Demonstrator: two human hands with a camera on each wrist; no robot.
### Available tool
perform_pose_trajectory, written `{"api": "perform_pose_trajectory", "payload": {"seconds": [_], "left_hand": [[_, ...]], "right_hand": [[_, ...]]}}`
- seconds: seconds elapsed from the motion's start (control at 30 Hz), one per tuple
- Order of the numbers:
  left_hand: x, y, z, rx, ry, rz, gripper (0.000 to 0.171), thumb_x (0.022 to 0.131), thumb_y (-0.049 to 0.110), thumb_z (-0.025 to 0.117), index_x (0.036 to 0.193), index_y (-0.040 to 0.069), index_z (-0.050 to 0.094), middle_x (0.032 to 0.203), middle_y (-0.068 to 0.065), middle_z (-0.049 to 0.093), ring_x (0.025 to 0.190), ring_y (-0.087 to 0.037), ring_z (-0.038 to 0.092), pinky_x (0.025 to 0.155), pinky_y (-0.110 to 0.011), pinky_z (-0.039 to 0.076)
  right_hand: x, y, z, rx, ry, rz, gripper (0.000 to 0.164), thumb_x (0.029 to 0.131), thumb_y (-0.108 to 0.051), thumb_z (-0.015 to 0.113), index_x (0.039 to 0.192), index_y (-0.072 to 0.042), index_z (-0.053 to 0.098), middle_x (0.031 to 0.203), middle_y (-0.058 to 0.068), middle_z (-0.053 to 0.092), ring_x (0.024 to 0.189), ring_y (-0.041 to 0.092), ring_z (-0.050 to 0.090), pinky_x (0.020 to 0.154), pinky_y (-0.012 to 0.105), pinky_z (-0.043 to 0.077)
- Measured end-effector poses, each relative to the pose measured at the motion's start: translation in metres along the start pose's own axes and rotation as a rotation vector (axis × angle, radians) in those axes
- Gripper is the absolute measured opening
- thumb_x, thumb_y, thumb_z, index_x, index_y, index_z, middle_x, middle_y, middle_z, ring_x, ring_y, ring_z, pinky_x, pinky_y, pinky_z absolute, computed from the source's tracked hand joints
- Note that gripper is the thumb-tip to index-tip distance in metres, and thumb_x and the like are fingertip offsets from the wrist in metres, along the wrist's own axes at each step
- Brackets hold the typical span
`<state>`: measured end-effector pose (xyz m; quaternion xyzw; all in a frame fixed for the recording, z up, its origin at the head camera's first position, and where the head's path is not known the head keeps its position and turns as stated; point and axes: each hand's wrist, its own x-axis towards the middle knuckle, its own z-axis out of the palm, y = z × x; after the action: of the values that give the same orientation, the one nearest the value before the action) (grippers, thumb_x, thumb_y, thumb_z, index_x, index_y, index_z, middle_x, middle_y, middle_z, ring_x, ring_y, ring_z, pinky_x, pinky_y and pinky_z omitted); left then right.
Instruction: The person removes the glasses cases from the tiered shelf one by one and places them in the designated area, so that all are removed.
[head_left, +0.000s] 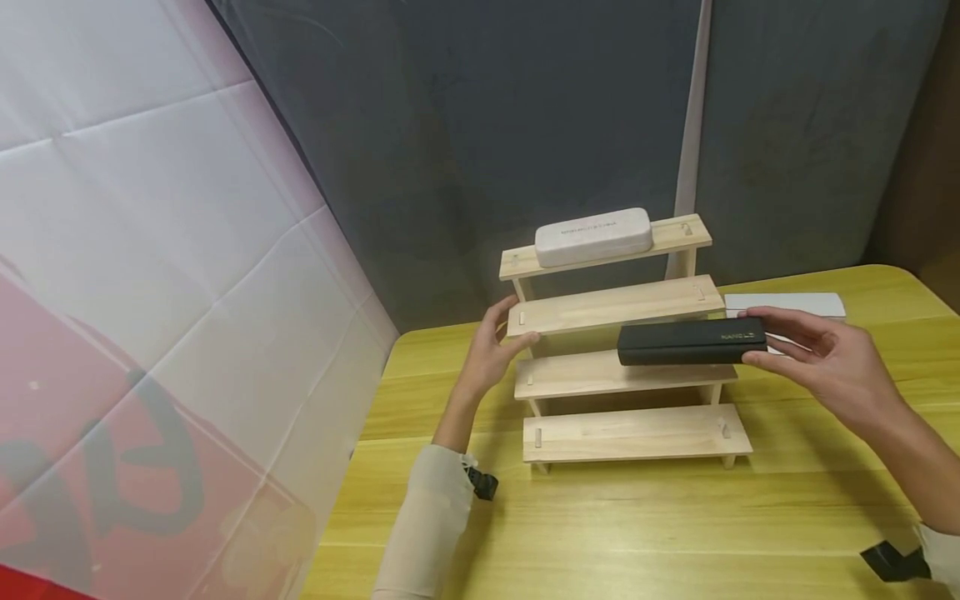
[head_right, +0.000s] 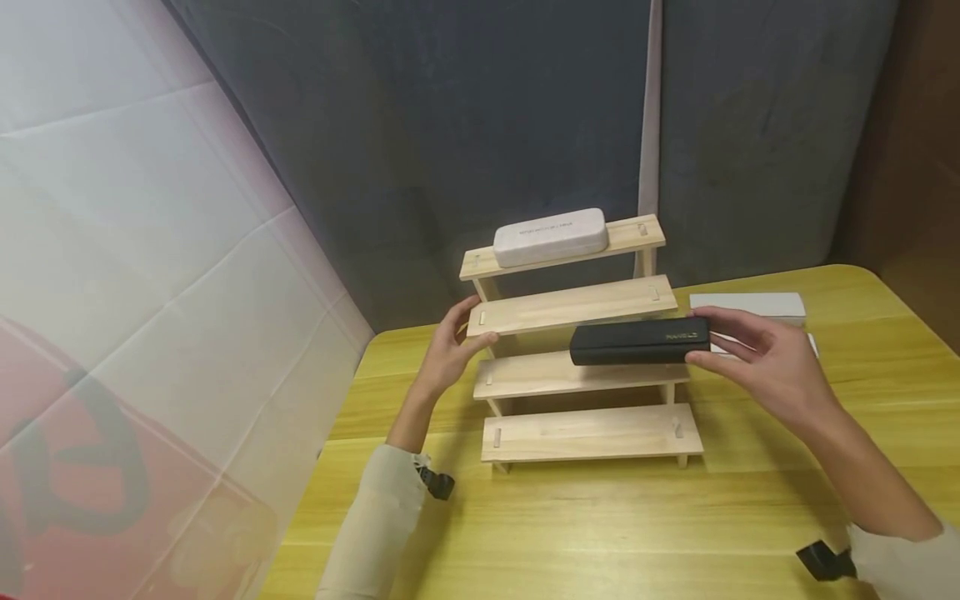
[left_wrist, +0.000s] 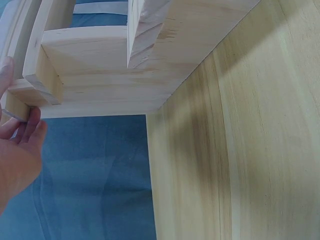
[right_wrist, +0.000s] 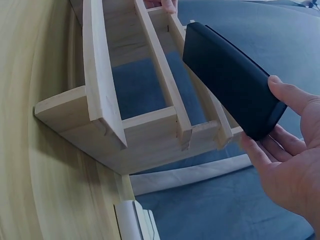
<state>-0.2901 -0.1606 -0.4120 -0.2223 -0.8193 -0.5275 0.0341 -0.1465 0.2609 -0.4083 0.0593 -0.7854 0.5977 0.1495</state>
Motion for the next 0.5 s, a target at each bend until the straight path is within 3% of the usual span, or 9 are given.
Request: {"api": "perform_pose_trajectory", "payload": {"seconds": [0.23, 0.5], "left_hand": [[0.000, 0.000, 0.000, 0.005, 0.003, 0.001, 0.078, 0.100, 0.019, 0.079, 0.163, 0.005, 0.036, 0.167, -0.011, 0.038, 0.153, -0.027, 0.037, 0.128, -0.039, 0.030], [0.001, 0.000, 0.001, 0.001, 0.000, 0.009, 0.078, 0.099, 0.019, 0.079, 0.162, 0.003, 0.036, 0.166, -0.014, 0.037, 0.154, -0.031, 0.036, 0.129, -0.048, 0.028]], "right_hand": [[-0.004, 0.005, -0.006, 0.003, 0.021, 0.006, 0.056, 0.093, 0.000, 0.082, 0.145, 0.000, 0.063, 0.127, -0.021, 0.067, 0.112, -0.014, 0.064, 0.092, 0.009, 0.052], [-0.007, 0.011, -0.015, 0.017, 0.044, 0.029, 0.054, 0.093, 0.001, 0.081, 0.144, -0.001, 0.064, 0.126, -0.023, 0.068, 0.110, -0.014, 0.065, 0.092, 0.009, 0.052]]}}
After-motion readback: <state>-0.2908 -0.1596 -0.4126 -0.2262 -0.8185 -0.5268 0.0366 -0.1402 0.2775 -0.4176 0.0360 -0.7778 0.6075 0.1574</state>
